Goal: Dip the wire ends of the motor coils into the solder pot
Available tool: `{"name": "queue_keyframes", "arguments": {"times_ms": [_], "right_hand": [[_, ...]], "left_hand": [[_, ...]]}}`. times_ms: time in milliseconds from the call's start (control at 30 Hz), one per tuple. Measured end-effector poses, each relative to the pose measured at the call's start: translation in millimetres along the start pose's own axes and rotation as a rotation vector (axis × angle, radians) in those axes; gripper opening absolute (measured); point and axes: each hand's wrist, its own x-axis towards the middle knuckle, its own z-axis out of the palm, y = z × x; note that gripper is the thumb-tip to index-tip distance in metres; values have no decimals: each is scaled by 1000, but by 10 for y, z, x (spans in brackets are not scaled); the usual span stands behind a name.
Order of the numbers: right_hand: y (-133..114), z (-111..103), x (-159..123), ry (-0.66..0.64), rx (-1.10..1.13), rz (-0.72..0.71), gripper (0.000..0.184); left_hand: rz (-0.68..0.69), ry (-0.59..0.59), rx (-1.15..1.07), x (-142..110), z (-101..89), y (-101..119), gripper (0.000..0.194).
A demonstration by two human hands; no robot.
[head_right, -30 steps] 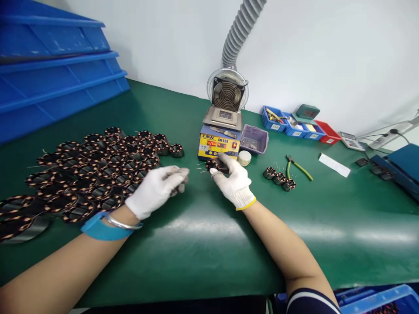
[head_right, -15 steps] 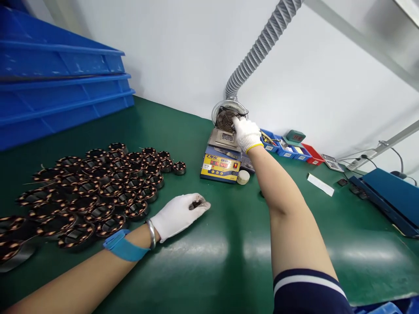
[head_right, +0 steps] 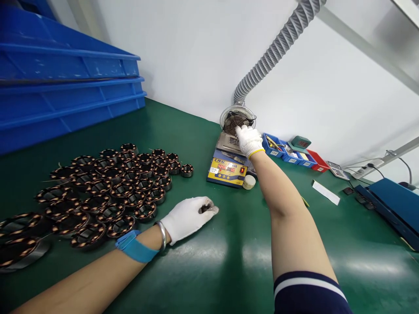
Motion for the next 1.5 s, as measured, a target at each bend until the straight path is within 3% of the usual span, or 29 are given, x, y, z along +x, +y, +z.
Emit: {"name": "queue_keyframes", "arguments": {"times_ms": [200, 333, 433, 533, 633, 733, 867, 967, 1033, 1133, 1233, 1367, 1500], "right_hand": [[139, -97, -106, 145, 233, 92, 56], [121, -109, -347, 226, 650, 156, 52], [-59, -79, -613, 209, 1039, 126, 53], [-379, -40, -932, 92, 1265, 142, 62], [-731, -12, -1264, -32, 1298, 130, 70], [-942, -1, -1512, -164, 1325, 87, 63], [-881, 6, -1575, -506, 1608, 24, 37], [-692, -3, -1461, -680, 1641, 67, 30], [-543, -17, -1329, -628, 1631, 141, 28], [-282, -28, -1031, -286, 1580, 306, 37], [0, -11, -664, 12, 1323, 414, 41], [218, 55, -285, 119, 1007, 515, 39], [198, 196, -120, 154, 882, 487, 35]], "left_hand": [[-56, 30, -133, -7, 0, 2, 33], [-86, 135, -306, 27, 45, -22, 43], [-78, 269, -446, 64, 92, -54, 48], [-76, 377, -485, 70, 108, -62, 56], [-56, 425, -394, 38, 93, -50, 58], [-79, 449, -323, -4, 69, -63, 62], [-67, 398, -294, -32, 45, -105, 66], [33, 371, -228, -1, 25, -105, 63], [31, 430, -103, 47, 11, -103, 62], [-99, 544, 148, 134, 4, -128, 65], [-211, 542, 305, 199, 17, -177, 70], [-269, 473, 393, 244, 32, -223, 74], [-295, 439, 418, 275, 18, -230, 71]]}}
